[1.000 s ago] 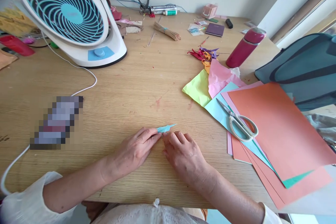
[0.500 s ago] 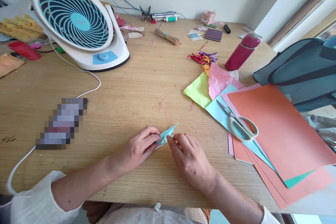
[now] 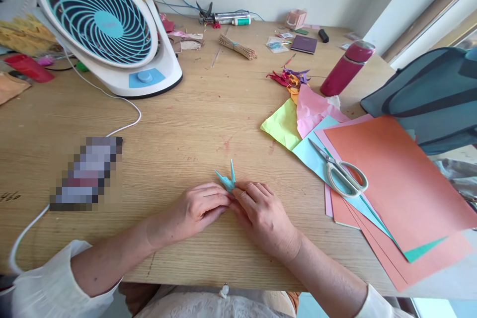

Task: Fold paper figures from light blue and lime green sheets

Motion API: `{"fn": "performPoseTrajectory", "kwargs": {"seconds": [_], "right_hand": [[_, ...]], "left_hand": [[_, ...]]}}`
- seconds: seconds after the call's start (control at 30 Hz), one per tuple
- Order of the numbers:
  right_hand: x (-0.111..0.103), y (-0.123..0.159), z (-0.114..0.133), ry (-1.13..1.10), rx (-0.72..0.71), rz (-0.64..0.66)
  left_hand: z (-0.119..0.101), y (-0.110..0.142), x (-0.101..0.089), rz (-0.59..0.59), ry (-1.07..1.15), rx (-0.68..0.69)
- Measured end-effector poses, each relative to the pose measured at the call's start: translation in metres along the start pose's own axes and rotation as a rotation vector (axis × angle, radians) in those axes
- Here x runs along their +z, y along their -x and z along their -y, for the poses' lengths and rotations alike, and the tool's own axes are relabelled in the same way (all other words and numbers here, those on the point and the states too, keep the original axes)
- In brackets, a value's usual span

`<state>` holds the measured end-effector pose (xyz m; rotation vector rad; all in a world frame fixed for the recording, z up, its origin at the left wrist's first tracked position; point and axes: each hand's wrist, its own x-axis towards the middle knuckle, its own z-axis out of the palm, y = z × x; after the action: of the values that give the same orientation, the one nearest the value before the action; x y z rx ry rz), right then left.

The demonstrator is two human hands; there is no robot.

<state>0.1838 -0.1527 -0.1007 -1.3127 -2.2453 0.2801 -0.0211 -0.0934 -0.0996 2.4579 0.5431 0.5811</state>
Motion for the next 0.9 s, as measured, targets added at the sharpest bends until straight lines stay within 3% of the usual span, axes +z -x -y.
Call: {"fn": "performPoseTrajectory", "kwargs": {"seconds": [0.13, 0.23, 0.4, 0.57, 0.9], "right_hand": [[0.002, 0.000, -0.002, 0.039, -0.023, -0.025], [0.003, 0.002, -0.002, 0.102, -0.078, -0.044], [0.004, 0.005, -0.002, 0.175, -0.129, -0.024], [0.001, 0.010, -0.007, 0.178, -0.168, 0.017], [-0.006, 0.012, -0.015, 0.198, -0.262, 0.057]], "left_hand": [[0.003, 0.001, -0.004, -0.080, 0.023, -0.095], [0.008, -0.002, -0.009, -0.161, -0.161, -0.156], [0.015, -0.010, -0.004, -0.076, -0.273, -0.154], [0.017, -0.015, 0.003, -0.079, -0.245, -0.171], [0.020, -0.023, -0.007, -0.020, -0.194, -0.296]]}}
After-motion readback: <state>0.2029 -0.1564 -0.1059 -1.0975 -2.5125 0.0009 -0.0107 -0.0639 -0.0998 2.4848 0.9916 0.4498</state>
